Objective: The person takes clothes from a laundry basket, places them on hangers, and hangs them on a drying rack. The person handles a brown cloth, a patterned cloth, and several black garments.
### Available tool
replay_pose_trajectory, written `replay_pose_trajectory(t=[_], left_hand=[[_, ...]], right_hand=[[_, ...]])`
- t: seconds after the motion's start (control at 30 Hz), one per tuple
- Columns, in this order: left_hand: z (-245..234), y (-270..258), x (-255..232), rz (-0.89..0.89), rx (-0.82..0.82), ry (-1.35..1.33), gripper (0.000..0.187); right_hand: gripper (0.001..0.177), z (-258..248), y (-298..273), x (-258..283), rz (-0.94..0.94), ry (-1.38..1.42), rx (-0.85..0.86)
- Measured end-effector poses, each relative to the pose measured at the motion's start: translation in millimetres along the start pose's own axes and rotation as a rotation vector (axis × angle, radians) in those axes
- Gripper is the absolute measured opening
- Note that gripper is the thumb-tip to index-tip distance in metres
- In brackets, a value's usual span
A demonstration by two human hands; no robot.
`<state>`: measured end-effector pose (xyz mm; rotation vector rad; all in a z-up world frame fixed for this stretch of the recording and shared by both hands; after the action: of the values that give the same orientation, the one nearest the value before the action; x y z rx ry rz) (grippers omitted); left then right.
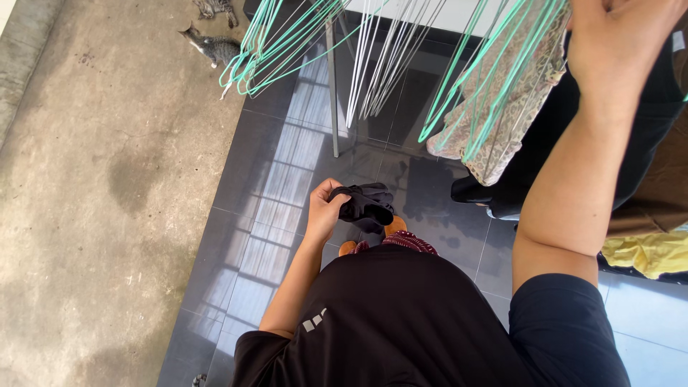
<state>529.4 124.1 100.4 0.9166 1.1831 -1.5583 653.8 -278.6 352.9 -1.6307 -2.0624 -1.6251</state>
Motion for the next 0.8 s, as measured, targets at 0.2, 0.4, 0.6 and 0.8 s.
replay_pose_trajectory(t=[0.2, 0.4, 0.6, 0.8], left_hand=[[-14.4, -7.9, 4.1, -0.01, -0.059, -0.03, 0.012], [-28.2, -11.3, 4.7, -0.014, -0.086, 0.031, 0.011], [-24.7, -8.2, -1.9, 0.03, -0.032, 0.02, 0.011], [-16.3, -11.5, -17.4, 0.065, 0.018, 0.02, 0.011]], right_hand=[[0.02, -38.9, -60.6, 52.6, 0.387, 0.302, 0.096], [0.017, -63.0, -118.0, 80.9, 0.503, 0.238, 0.123], [0.014, -16.4, -105.3, 61.0, 0.454, 0.145, 0.2], [0.012, -5.5, -106.8, 52.0, 0.303, 0.03, 0.203]])
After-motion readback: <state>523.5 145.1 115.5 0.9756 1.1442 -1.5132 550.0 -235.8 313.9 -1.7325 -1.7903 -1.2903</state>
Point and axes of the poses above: each hand's wrist, its own y-axis towards the middle knuckle, its own z-axis out of the palm, x = y × z, the point moved 2 cm from there along y, towards the middle knuckle, and after that the axes turned 1 degree about y, right-handed, at the moved point
